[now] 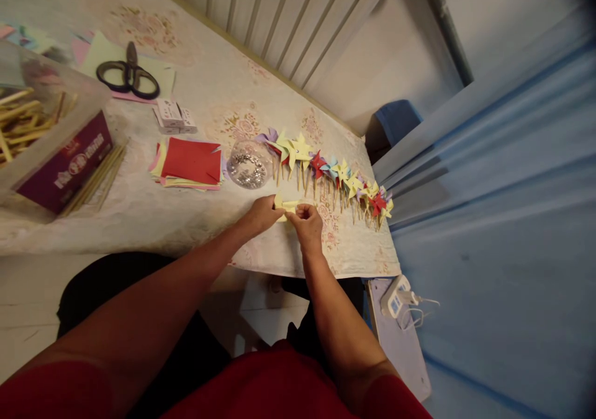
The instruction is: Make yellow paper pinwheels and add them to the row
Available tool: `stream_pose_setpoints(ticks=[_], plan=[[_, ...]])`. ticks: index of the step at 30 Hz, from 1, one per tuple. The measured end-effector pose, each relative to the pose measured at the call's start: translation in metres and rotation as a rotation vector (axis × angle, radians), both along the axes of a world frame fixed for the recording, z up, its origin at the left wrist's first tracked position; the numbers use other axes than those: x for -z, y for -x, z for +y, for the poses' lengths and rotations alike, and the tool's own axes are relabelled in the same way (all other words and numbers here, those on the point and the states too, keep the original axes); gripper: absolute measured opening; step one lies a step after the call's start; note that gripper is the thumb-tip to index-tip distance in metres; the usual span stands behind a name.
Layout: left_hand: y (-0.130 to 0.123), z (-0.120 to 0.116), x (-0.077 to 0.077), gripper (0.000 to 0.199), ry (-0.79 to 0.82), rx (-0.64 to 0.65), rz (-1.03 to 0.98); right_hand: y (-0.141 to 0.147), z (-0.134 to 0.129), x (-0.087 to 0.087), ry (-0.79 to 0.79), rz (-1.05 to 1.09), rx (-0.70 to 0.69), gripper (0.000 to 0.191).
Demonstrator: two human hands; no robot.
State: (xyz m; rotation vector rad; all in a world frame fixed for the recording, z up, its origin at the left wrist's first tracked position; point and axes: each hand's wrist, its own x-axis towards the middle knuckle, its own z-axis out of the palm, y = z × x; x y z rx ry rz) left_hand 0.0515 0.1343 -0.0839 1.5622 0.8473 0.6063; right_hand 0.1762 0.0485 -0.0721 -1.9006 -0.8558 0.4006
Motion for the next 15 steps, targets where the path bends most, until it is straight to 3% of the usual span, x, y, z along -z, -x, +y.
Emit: stream_pose_setpoints(ticks=[2,6,15], plan=[[0.000,0.000,0.000,0.031,0.023,0.002,-0.024,0.000,-0.001,0.002,-0.014,0.132,-0.026,0.041],[-0.001,-0.001,0.001,0.034,0.038,0.016,-0.046,0.005,-0.006,-0.001,-0.007,0.337,-0.146,0.031],[-0.003,0.000,0.006,0.034,0.003,-0.016,-0.064,0.011,-0.006,-0.002,-0.003,0.420,-0.136,0.028]])
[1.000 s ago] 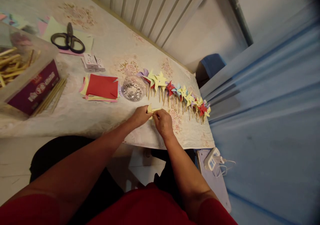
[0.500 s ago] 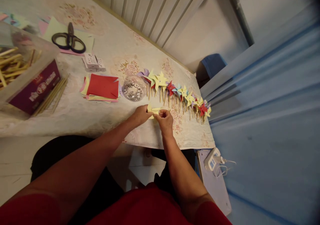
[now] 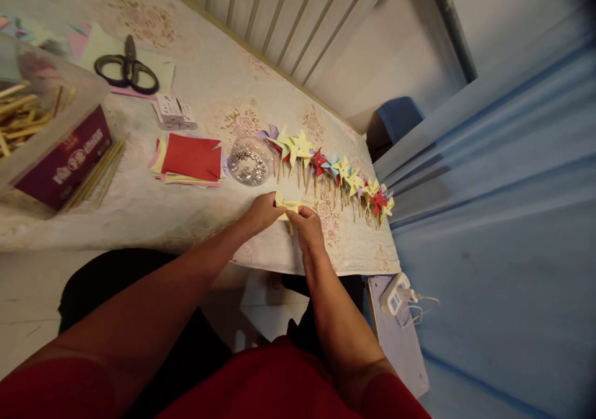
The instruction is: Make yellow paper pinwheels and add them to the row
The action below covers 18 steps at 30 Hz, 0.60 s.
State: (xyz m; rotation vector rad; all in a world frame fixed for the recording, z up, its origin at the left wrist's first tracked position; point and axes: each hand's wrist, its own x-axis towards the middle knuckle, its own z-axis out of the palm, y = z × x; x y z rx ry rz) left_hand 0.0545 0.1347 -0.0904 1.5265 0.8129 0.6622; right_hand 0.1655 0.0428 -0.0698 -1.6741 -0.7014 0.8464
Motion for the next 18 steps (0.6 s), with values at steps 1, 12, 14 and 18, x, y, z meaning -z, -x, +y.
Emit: stream_pose_setpoints(ticks=[1,12,14,18], plan=[[0.000,0.000,0.000,0.034,-0.001,0.001,-0.001,-0.001,0.000,0.001,0.002,-0.001,-0.004,0.029],[0.000,-0.004,-0.003,0.038,0.067,0.036,-0.079,-0.010,-0.002,0.011,0.002,-0.050,-0.024,0.031],[0.002,-0.006,-0.007,0.037,0.115,0.033,-0.099,-0.011,-0.002,0.012,0.016,-0.061,-0.029,0.032],[0.006,-0.008,-0.014,0.036,0.253,0.086,-0.135,-0.014,-0.003,0.013,0.048,-0.092,-0.030,0.032]])
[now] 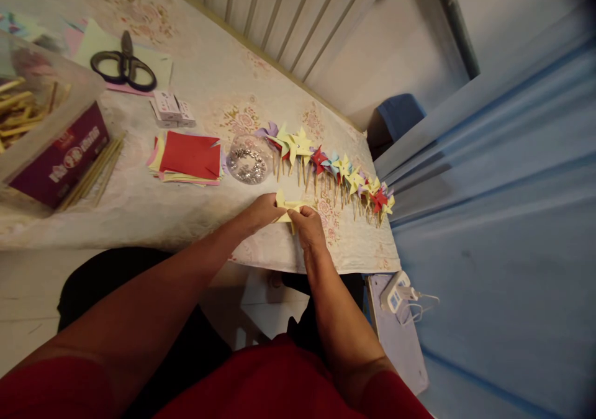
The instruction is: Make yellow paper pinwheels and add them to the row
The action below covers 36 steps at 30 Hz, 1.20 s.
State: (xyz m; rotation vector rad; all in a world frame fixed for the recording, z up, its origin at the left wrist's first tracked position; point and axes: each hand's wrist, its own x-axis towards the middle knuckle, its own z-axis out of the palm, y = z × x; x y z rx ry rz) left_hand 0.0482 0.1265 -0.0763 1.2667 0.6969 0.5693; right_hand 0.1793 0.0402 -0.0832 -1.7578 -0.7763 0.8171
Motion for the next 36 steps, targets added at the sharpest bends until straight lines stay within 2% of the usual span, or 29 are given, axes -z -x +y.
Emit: stream_pose_setpoints(ticks=[6,14,18,21,24,28,30,33,36], plan=[[0.003,0.002,0.000,0.035,0.105,0.093,-0.075,0.000,-0.002,0.002,0.014,0.017,0.011,0.032],[0.000,0.003,0.007,0.032,0.082,0.031,-0.079,0.009,-0.005,-0.006,0.008,0.072,0.004,0.029],[0.003,0.001,0.002,0.024,0.117,0.017,-0.090,0.011,-0.011,-0.012,-0.048,0.115,-0.030,0.028],[0.005,0.000,-0.004,0.021,0.191,-0.004,-0.104,0.004,-0.017,-0.010,-0.105,0.104,-0.010,0.030],[0.006,0.000,-0.008,0.020,0.255,-0.034,-0.084,-0.010,-0.023,-0.001,-0.091,-0.060,0.098,0.029],[0.006,0.000,-0.008,0.023,0.280,-0.058,-0.078,-0.024,-0.030,0.015,-0.020,-0.415,0.220,0.024],[0.006,0.001,-0.005,0.025,0.281,-0.057,-0.077,-0.024,-0.033,0.024,-0.028,-0.582,0.207,0.024],[0.005,0.002,0.001,0.027,0.269,-0.054,-0.064,-0.018,-0.035,0.034,-0.047,-0.813,0.112,0.026],[0.003,0.003,0.006,0.028,0.243,-0.047,-0.031,-0.014,-0.034,0.039,-0.011,-0.939,0.062,0.026]])
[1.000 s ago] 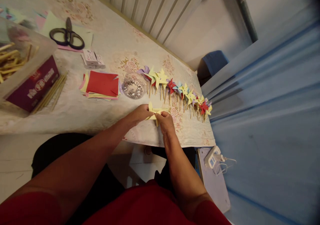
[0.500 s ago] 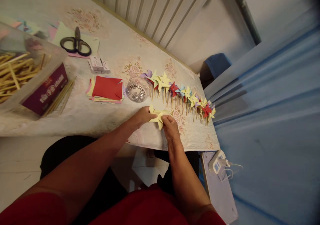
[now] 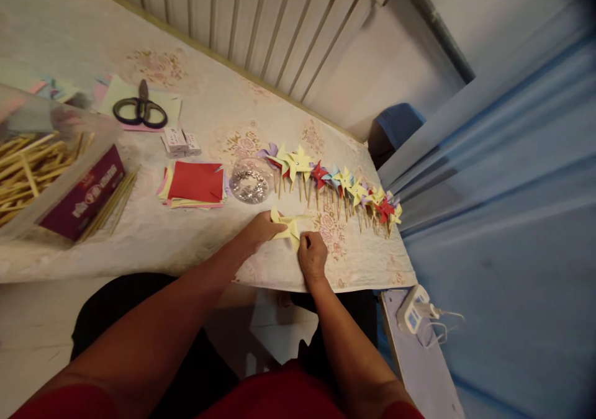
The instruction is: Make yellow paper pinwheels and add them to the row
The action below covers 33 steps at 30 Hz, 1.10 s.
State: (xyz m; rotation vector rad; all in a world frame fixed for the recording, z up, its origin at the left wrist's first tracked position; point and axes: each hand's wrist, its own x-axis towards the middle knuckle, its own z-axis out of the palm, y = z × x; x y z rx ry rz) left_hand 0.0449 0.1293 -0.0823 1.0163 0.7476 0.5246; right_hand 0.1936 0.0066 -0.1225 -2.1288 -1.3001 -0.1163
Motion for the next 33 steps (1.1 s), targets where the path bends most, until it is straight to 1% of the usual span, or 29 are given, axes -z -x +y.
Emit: stream_pose_setpoints(ticks=[6,9,13,20,26,33], plan=[[0.002,0.000,0.003,0.035,-0.047,0.044,0.005,-0.001,0.003,0.003,0.031,-0.073,-0.006,0.025],[0.002,0.000,0.005,0.034,-0.085,0.040,0.004,0.000,0.002,0.004,0.032,-0.085,-0.011,0.025],[0.002,-0.001,0.007,0.033,-0.066,0.038,0.003,0.000,0.001,0.004,0.025,-0.086,-0.018,0.025],[0.003,-0.002,0.002,0.021,-0.060,0.047,-0.002,-0.001,0.000,0.005,0.027,-0.073,-0.021,0.026],[0.002,-0.005,-0.001,0.019,-0.022,0.007,-0.029,-0.001,-0.001,0.005,0.032,-0.078,-0.009,0.027],[0.004,-0.005,-0.011,0.016,-0.005,-0.053,0.059,-0.001,-0.003,0.004,0.005,-0.083,-0.011,0.030]])
